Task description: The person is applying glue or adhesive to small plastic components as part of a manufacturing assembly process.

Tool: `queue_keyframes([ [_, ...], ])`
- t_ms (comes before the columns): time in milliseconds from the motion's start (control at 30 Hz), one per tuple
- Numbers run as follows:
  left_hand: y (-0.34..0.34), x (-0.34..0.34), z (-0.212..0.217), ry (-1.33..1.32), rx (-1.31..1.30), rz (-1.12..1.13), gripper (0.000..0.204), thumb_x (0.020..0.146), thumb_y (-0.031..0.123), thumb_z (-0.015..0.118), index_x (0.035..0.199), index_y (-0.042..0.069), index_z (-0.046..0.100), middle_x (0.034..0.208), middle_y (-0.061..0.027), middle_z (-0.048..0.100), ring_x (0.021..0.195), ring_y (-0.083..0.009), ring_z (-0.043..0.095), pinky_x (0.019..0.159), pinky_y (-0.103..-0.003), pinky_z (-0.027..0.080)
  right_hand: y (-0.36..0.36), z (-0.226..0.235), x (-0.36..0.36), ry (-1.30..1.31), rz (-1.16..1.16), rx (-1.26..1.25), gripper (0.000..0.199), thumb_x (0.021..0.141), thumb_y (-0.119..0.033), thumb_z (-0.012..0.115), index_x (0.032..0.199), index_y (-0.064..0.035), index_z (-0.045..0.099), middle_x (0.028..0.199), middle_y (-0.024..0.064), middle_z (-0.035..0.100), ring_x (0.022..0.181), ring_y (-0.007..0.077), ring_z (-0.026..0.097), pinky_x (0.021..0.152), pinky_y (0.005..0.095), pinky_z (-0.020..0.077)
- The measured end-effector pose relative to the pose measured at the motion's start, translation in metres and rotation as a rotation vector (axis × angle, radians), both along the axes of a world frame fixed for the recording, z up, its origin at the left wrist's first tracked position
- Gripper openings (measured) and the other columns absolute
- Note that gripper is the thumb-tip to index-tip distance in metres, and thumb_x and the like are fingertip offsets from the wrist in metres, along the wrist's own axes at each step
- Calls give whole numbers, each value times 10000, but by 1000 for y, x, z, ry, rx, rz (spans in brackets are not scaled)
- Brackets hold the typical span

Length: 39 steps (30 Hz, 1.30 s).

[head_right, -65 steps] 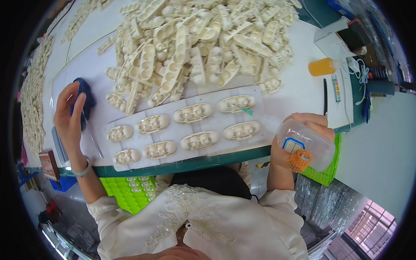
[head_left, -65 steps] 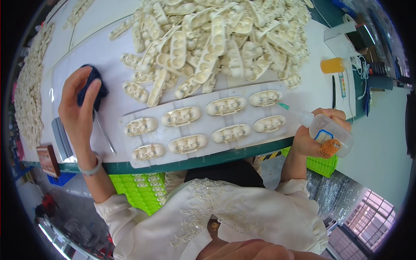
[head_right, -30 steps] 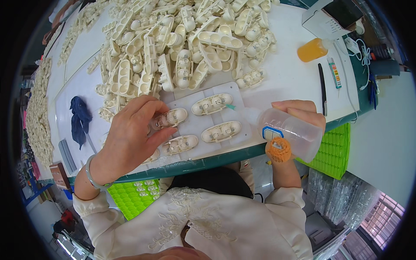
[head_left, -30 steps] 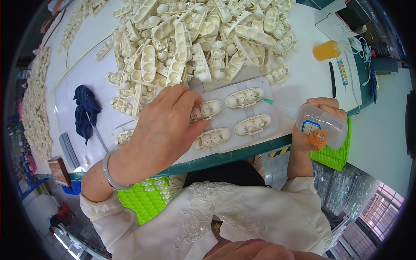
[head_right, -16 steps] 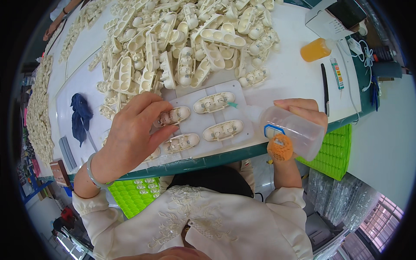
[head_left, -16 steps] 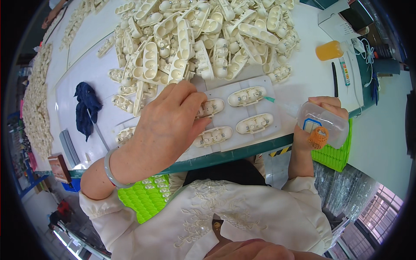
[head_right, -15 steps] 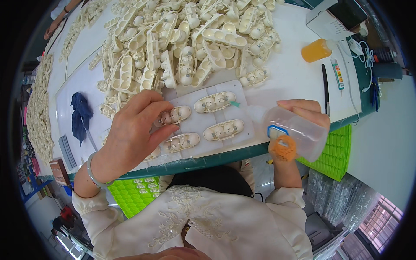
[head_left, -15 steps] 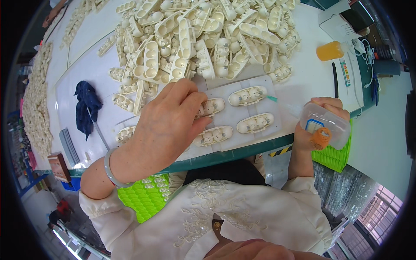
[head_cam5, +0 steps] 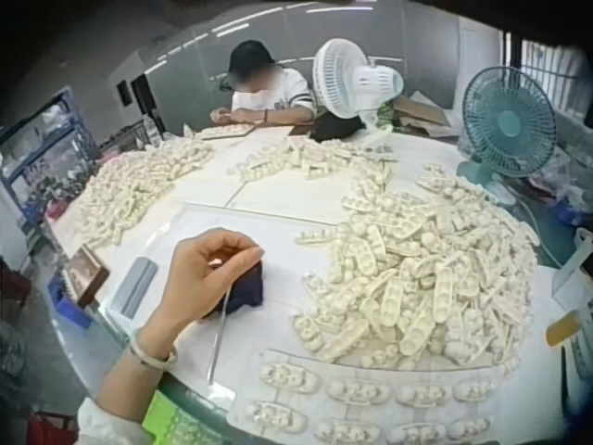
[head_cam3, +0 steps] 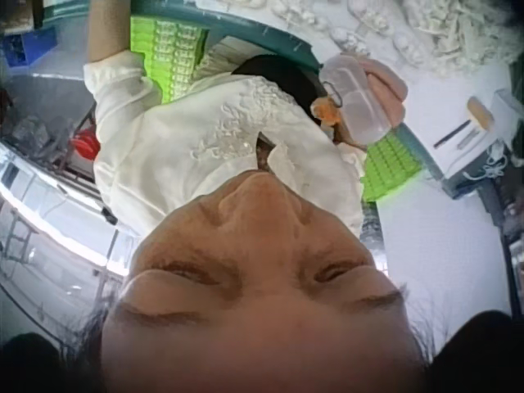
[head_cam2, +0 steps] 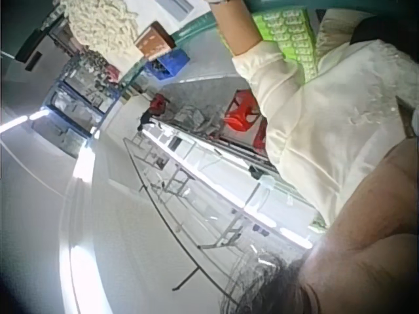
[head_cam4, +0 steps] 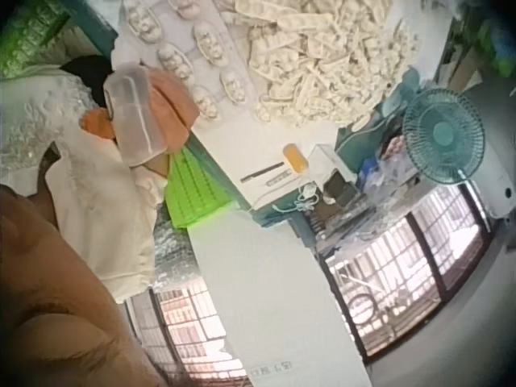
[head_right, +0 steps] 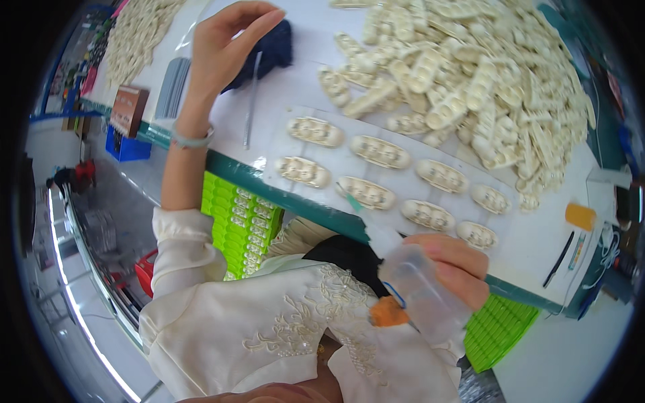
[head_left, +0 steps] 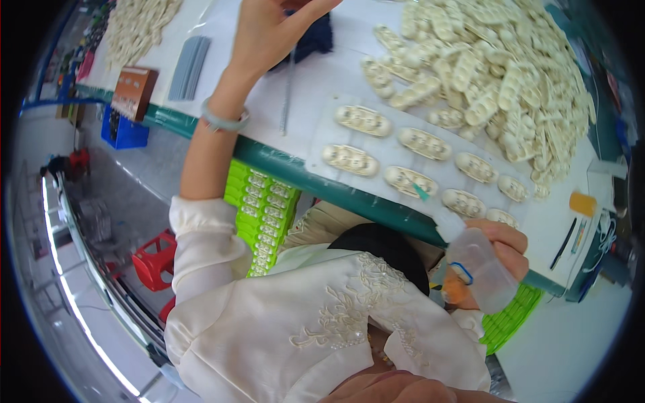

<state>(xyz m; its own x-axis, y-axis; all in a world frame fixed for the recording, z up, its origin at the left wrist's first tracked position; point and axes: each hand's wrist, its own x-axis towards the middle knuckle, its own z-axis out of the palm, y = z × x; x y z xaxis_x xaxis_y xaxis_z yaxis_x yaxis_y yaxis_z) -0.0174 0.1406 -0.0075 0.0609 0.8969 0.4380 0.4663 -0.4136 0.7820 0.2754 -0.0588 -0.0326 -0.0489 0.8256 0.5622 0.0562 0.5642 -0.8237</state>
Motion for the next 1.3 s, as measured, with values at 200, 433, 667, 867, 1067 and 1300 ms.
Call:
queue_keyframes([
  [200, 9, -15, -20, 46, 135, -91, 129, 846, 102, 701, 878, -20, 677, 723, -56, 659, 600, -93, 578, 553, -229, 474, 17, -4, -36, -214, -13, 66, 277, 843, -10, 643, 1058, -27, 471, 969, 222, 536, 756, 295, 619, 639, 355, 566],
  [433, 0, -23, -15, 96, 220, -118, 118, 824, 92, 695, 857, -19, 670, 752, -123, 662, 619, -194, 641, 570, -276, 507, 22, -11, -35, -44, 140, -31, 326, 815, -25, 675, 1098, 9, 515, 1075, 242, 547, 948, 326, 612, 831, 399, 530],
  [667, 0, -25, -15, 155, 256, -129, 115, 816, 90, 693, 861, -14, 674, 763, -136, 659, 635, -221, 646, 583, -289, 512, 21, -13, -35, -126, 103, -58, 312, 819, -28, 673, 1094, 9, 530, 1079, 252, 561, 949, 315, 624, 845, 371, 532],
  [867, -2, -24, -15, 143, 239, -117, 118, 820, 93, 694, 866, -14, 672, 759, -131, 659, 629, -212, 642, 579, -283, 510, 18, -13, -34, 2, 77, -13, 291, 825, -19, 659, 1084, 17, 531, 1064, 252, 547, 883, 324, 628, 770, 364, 546],
  [1067, -2, -23, -14, 166, 221, -99, 118, 828, 93, 692, 861, -18, 672, 770, -124, 664, 633, -194, 641, 580, -269, 510, 13, -17, -27, 15, 7, 24, 276, 829, -20, 649, 1077, 18, 532, 1047, 242, 529, 884, 343, 621, 759, 396, 544],
  [1300, -3, -21, -13, 195, 197, -103, 118, 826, 89, 694, 865, -21, 673, 773, -126, 664, 632, -190, 639, 582, -270, 511, 13, -20, -29, -38, -30, -43, 252, 824, -30, 664, 1039, 14, 541, 1028, 224, 556, 917, 332, 625, 813, 401, 537],
])
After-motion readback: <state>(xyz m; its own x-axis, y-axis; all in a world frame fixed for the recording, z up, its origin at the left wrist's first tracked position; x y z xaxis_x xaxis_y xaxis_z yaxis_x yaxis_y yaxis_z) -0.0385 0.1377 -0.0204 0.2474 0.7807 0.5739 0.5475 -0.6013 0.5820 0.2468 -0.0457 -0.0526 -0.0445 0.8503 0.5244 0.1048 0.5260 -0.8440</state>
